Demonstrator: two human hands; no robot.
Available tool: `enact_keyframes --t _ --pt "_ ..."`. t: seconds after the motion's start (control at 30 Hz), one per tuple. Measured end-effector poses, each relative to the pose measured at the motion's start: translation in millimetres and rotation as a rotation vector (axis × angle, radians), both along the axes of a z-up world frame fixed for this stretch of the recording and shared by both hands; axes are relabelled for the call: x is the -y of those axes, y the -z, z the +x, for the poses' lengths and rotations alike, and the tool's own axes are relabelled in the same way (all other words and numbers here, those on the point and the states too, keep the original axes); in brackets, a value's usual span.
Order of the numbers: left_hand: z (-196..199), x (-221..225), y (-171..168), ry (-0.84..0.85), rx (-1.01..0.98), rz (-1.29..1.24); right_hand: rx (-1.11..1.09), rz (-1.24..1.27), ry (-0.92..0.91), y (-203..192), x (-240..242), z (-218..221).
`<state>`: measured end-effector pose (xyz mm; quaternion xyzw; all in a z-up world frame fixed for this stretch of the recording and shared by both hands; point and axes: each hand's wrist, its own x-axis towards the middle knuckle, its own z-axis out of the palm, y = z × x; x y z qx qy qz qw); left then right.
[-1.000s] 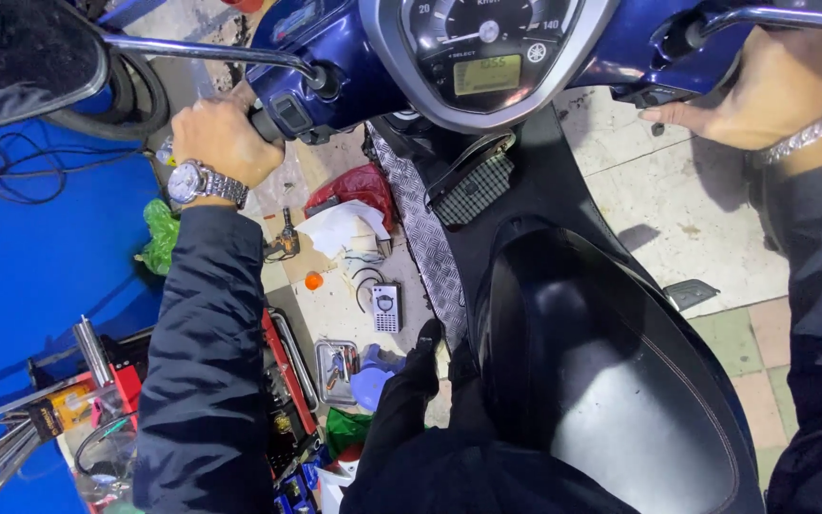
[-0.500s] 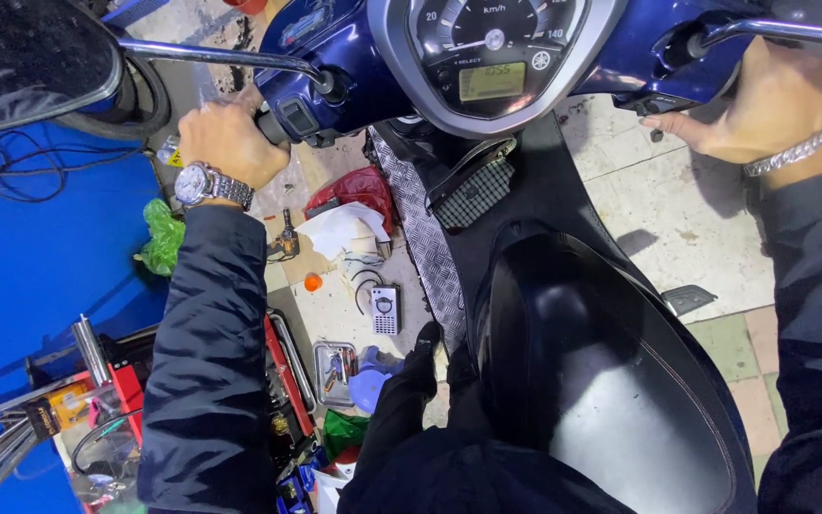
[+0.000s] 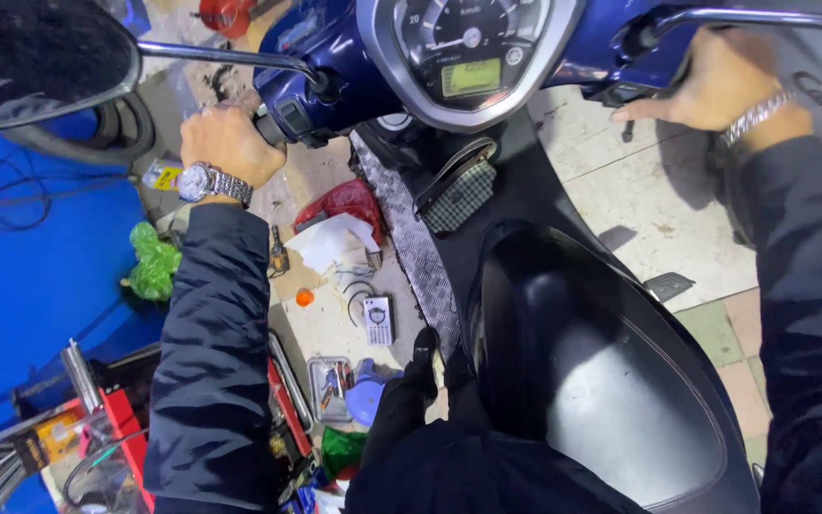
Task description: Testing the voltage and health of a motorcycle battery using a multimeter and a battery tester
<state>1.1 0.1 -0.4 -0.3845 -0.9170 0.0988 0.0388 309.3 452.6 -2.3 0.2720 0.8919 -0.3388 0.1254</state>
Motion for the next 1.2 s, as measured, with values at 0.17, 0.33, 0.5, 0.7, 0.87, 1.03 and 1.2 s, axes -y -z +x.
enact_keyframes --t 0.17,0.33,0.5,0.7,0.87,1.03,1.2 --pt "0 -6 1 0.041 -0.006 0.021 -0.045 0.576 -0.011 34 12 18" --pt "-1 -7 7 0.04 -0.065 0.029 -0.872 0.652 0.362 87 163 92" --pt "-7 -12 5 -0.062 0.129 -0.05 -0.523 0.622 0.516 197 305 236" --pt "6 -17 -14 0.015 0.131 0.111 -0.138 0.468 0.695 184 385 313" --pt "15 -7 8 0.198 -0.242 0.33 0.003 0.73 0.961 202 391 390" --pt "174 -5 82 0.151 -0.398 0.835 0.417 0.673 1.531 201 434 504" --pt "396 55 247 0.121 1.231 0.548 0.454 0.298 2.091 195 476 570"
